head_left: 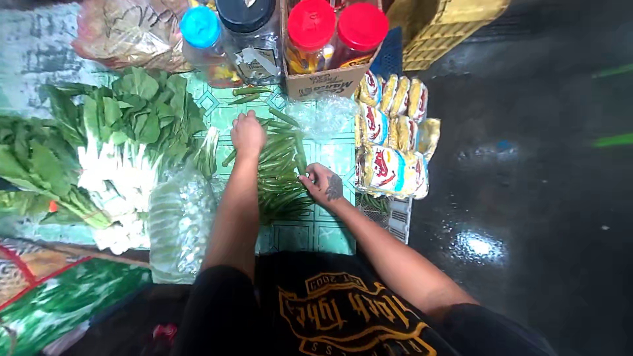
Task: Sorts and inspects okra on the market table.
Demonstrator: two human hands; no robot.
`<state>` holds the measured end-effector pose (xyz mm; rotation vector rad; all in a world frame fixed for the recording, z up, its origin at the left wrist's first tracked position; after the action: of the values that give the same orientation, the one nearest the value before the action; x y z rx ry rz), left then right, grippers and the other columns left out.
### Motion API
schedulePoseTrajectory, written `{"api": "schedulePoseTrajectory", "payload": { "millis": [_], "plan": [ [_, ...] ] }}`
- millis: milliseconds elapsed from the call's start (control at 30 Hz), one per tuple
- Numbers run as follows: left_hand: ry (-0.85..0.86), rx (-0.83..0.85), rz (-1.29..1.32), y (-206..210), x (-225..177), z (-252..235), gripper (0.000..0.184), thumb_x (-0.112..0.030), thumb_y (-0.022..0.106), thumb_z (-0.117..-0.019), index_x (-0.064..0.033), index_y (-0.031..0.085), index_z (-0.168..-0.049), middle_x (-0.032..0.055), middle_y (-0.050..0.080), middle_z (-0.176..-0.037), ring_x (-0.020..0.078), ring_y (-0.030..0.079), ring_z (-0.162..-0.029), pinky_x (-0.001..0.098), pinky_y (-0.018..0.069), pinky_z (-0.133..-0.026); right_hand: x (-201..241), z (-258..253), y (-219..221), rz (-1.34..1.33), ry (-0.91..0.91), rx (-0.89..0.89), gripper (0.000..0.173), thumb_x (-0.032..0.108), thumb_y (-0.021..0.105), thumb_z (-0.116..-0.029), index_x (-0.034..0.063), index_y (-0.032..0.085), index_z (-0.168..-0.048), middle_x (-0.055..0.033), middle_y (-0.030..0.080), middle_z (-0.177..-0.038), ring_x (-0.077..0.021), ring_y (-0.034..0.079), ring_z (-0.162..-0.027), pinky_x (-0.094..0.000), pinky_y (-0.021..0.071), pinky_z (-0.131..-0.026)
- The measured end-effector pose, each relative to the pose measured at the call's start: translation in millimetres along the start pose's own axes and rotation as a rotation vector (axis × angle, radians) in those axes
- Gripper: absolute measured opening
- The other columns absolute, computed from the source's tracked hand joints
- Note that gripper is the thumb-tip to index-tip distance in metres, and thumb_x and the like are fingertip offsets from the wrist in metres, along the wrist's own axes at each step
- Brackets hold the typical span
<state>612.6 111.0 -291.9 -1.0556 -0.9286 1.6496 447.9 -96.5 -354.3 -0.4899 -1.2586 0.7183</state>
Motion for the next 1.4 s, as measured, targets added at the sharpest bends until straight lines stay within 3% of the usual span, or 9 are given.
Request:
{"api": "schedulePoseTrajectory", "payload": {
  "millis": [267, 367, 467, 633, 767, 967, 1133, 1267, 1400],
  "plan": [
    [0.067, 0.285, -0.092, -2.9, 23.5, -21.6, 0.034, -0.028, 0.066, -0.0975, -0.0086, 0.062, -0.125, 0.0239, 0.066, -0.120, 0.0467, 0.063, -0.115, 0.0744, 0.0477, -0.089, 0.2, -10.0, -12.3, -0.077, 0.027, 0.024, 0.040, 0.040, 0.071, -0.0947, 0.0076, 0.067, -0.118, -0.0087, 0.068, -0.090, -0.0252, 0.066, -0.078, -0.0491, 0.0569, -0.072],
    [0.070, 0.077, 0.239, -43.6, 24.4, 14.4, 0.029, -0.030, 0.071, -0.0956, -0.0112, 0.069, -0.118, 0.0165, 0.071, -0.113, 0.0353, 0.068, -0.106, 0.0624, 0.0527, -0.092, 9.9, -12.6, -15.2, 0.025, 0.106, -0.050, 0.067, 0.051, 0.072, -0.0917, 0.0074, 0.056, -0.139, -0.0178, 0.064, -0.119, -0.0337, 0.068, -0.092, -0.0551, 0.0582, -0.074],
    [0.128, -0.212, 0.890, -56.7, 29.5, 56.1, 0.028, -0.017, 0.078, -0.0895, -0.0069, 0.069, -0.114, 0.0059, 0.071, -0.097, 0.0134, 0.068, -0.078, 0.0333, 0.0591, -0.074, 18.6, -19.3, -15.1, 0.063, 0.152, -0.060, 0.077, 0.057, 0.064, -0.0944, 0.0071, 0.045, -0.150, -0.0209, 0.061, -0.125, -0.0367, 0.068, -0.093, -0.0580, 0.0572, -0.073],
    [0.190, -0.056, 2.040, -8.4, 22.2, 81.4, 0.020, -0.025, 0.037, -0.1118, -0.0155, 0.052, -0.122, 0.0075, 0.068, -0.104, 0.0281, 0.070, -0.097, 0.0518, 0.0586, -0.088, 20.3, -40.7, -7.9, 0.043, 0.181, 0.074, 0.047, 0.045, 0.065, -0.0933, 0.0068, 0.065, -0.121, -0.0170, 0.065, -0.117, -0.0343, 0.066, -0.104, -0.0578, 0.0549, -0.085],
    [0.091, 0.050, 1.765, 19.9, 4.8, 106.3, 0.032, -0.034, 0.024, -0.1129, -0.0163, 0.046, -0.127, -0.0015, 0.052, -0.076, 0.0142, 0.056, -0.059, 0.0361, 0.0571, -0.059, 25.2, -38.5, -14.6, 0.008, 0.166, 0.113, 0.045, 0.037, 0.069, -0.0884, 0.0018, 0.060, -0.113, -0.0207, 0.064, -0.104, -0.0371, 0.066, -0.095, -0.0599, 0.0535, -0.079],
    [-0.019, 0.052, 1.307, 59.2, -3.9, 155.6, 0.039, -0.038, 0.048, -0.1087, -0.0123, 0.046, -0.138, 0.0077, 0.058, -0.088, 0.0176, 0.058, -0.067, 0.0359, 0.0534, -0.061, 33.2, -18.4, -35.9, -0.473, 0.083, 0.034, 0.030, 0.024, 0.074, -0.0930, 0.0048, 0.055, -0.105, -0.0092, 0.055, -0.075, -0.0203, 0.053, -0.060, -0.0395, 0.0479, -0.056],
    [0.104, 0.139, 1.455, 63.3, -34.2, 179.2, 0.049, -0.038, 0.047, -0.1084, -0.0110, 0.039, -0.149, 0.0115, 0.065, -0.121, 0.0202, 0.066, -0.104, 0.0435, 0.0560, -0.092, 77.9, 15.2, -53.3, -0.855, 0.047, 0.041, 0.019, 0.011, 0.068, -0.0982, 0.0038, 0.055, -0.110, -0.0087, 0.060, -0.071, -0.0163, 0.056, -0.051, -0.0313, 0.0525, -0.049],
    [-0.041, 0.199, 1.850, 78.1, -37.5, 182.6, 0.032, -0.028, 0.036, -0.1126, -0.0082, 0.056, -0.129, 0.0059, 0.062, -0.095, 0.0178, 0.063, -0.080, 0.0364, 0.0568, -0.073, 75.8, 34.1, -75.2, -0.717, 0.090, -0.115, 0.022, 0.018, 0.068, -0.0998, 0.0047, 0.054, -0.111, -0.0098, 0.065, -0.081, -0.0198, 0.064, -0.057, -0.0370, 0.0597, -0.054],
    [0.007, 0.265, 2.027, 77.1, -32.1, 191.0, 0.044, -0.040, 0.025, -0.1131, -0.0166, 0.043, -0.146, 0.0108, 0.063, -0.129, 0.0255, 0.066, -0.108, 0.0459, 0.0567, -0.090, 94.5, 57.1, -66.1, -0.280, -0.142, -0.003, 0.027, 0.024, 0.077, -0.0909, 0.0075, 0.066, -0.109, -0.0061, 0.069, -0.085, -0.0172, 0.067, -0.071, -0.0398, 0.0597, -0.069]
  ]
}}
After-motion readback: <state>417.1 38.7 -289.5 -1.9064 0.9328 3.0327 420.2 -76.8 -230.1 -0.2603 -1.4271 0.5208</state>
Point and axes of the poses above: each hand's wrist, its own z-axis away from the middle knuckle, its own y-axis out of the palm, x = y × z, the point moved 10 cm from there along -z, towards the middle knuckle
